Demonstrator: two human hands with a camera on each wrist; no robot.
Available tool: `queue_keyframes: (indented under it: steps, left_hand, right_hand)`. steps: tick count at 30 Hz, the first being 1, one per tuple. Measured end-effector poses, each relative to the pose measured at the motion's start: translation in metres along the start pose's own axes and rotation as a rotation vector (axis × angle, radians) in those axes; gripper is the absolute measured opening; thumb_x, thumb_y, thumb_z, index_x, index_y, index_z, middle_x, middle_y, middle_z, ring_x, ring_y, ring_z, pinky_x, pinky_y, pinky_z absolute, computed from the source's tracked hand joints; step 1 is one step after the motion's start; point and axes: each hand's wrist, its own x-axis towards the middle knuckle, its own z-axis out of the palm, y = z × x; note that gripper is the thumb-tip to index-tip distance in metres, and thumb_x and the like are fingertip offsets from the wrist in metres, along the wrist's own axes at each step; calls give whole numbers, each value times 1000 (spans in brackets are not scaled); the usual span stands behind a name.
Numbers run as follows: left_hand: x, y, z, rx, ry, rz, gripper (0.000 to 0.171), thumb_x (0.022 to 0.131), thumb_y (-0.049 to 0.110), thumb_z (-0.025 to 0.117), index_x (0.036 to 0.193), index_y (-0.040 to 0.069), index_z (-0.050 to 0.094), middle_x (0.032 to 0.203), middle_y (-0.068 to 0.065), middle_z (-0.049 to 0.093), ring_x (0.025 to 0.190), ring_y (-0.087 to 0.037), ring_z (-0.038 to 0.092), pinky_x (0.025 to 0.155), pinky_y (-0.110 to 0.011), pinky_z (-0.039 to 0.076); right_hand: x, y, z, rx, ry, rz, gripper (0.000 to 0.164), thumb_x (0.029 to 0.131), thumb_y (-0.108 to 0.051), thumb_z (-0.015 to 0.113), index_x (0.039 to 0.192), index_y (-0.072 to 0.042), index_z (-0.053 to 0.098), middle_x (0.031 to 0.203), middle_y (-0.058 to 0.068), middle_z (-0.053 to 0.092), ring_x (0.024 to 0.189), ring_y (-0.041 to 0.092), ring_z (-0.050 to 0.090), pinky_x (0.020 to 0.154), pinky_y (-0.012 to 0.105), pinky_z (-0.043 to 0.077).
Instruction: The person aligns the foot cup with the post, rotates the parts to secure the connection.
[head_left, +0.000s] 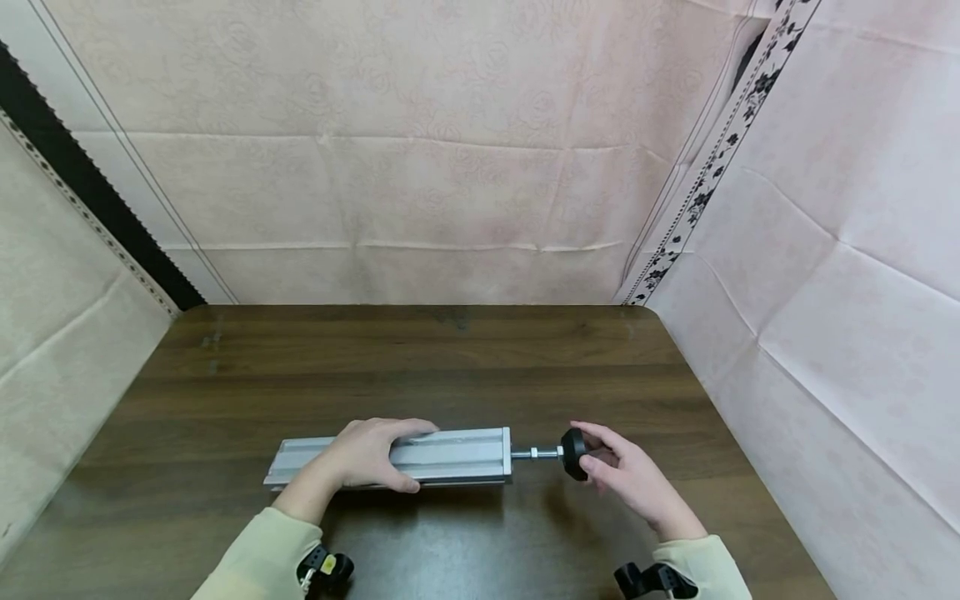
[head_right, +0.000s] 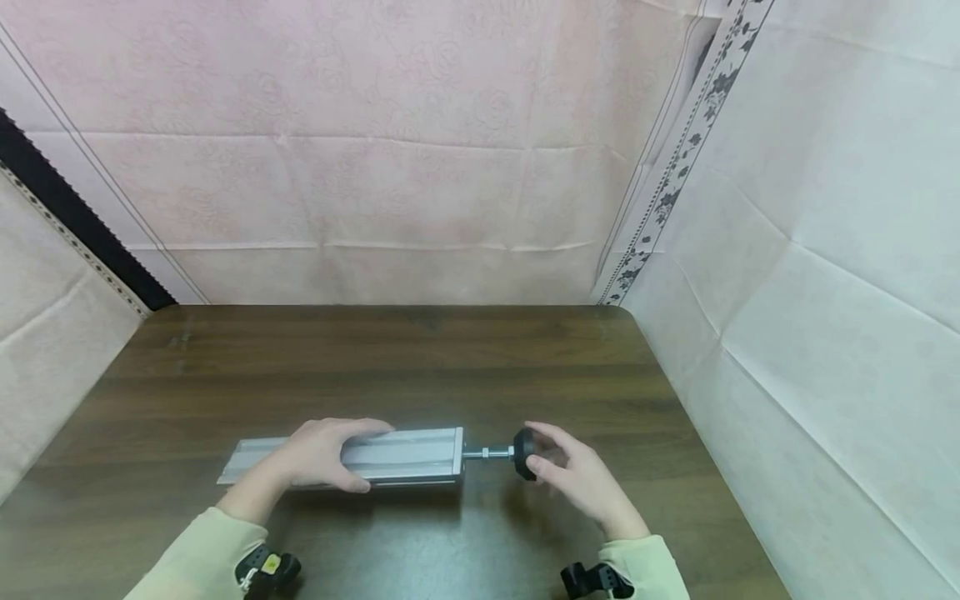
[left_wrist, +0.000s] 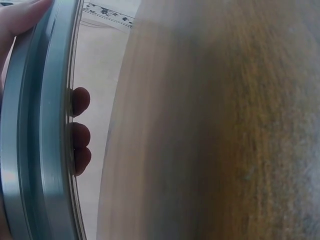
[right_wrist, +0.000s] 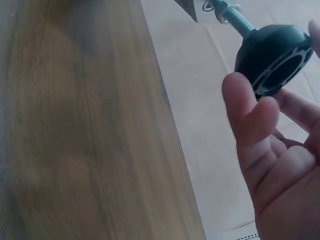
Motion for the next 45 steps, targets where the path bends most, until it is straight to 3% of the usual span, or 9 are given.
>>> queue_keyframes:
  steps: [6,12,19,26,29,34,36,40,45]
  left_hand:
    - [0,-1,0,-12,1,0,71,65,55,75,130,35,54,122,13,58,99,-10,55,80,-41,40]
    - [-1,-2,0,-8,-2,-5,70,64,54,75,129,38,54,121,14,58,99,-9,55,81,-40,39]
    - [-1,-3,-1,3,-2,5,71,64,55,75,129,37,54,121,13,58,98,-9,55,81,-40,39]
    - [0,0,-1,2,-2,6,71,64,55,75,129,34,55,121,11,59,98,-10,55,80,-41,40]
    - [1,1,-1,3,-2,8,71,64,55,75,129,35,55,120,11,59,97,-10,55,80,-40,40]
    - [1,0,0,10,3,10,70,64,54,75,129,36,55,121,11,59,98,-10,55,80,-40,40]
    - [2,0,0,12,4,18,70,64,55,74,129,36,54,121,10,59,98,-10,56,80,-40,40]
    - [4,-1,-1,17,5,22,69,65,55,74,129,39,54,122,11,59,100,-10,56,80,-41,39]
    - [3,-3,-1,20,1,12,69,64,56,74,128,41,54,122,12,58,100,-9,55,81,-41,39]
  right_hand:
    - [-6,4,-5,-6,-17,-120,71,84,-3,67,145,-10,30,136,13,39,108,11,53,82,28,47]
    - [-6,8,-5,-9,-87,-266,70,81,2,69,142,-3,33,138,12,34,113,15,52,83,29,46]
    - [-4,6,-4,4,-36,-96,56,85,-7,67,137,-8,44,120,15,49,89,16,62,69,30,50]
    - [-1,4,-2,41,5,-54,44,91,-5,59,132,3,47,109,22,53,67,21,58,57,35,49]
    - [-2,3,-3,41,0,-84,46,91,-4,58,134,3,43,112,21,51,73,19,59,61,33,49]
    - [-6,4,-7,35,-27,-182,68,83,3,66,143,-5,32,133,9,42,109,11,53,81,28,47]
    - [-7,5,-7,22,-54,-237,73,81,5,68,143,-5,31,136,7,39,114,10,50,86,28,45]
    - [-6,6,-7,3,-82,-274,68,82,3,68,141,-4,36,130,15,40,107,16,55,83,30,47]
    - [-4,3,-3,7,-32,-127,56,86,-4,65,137,-6,44,117,20,51,91,16,60,72,30,50]
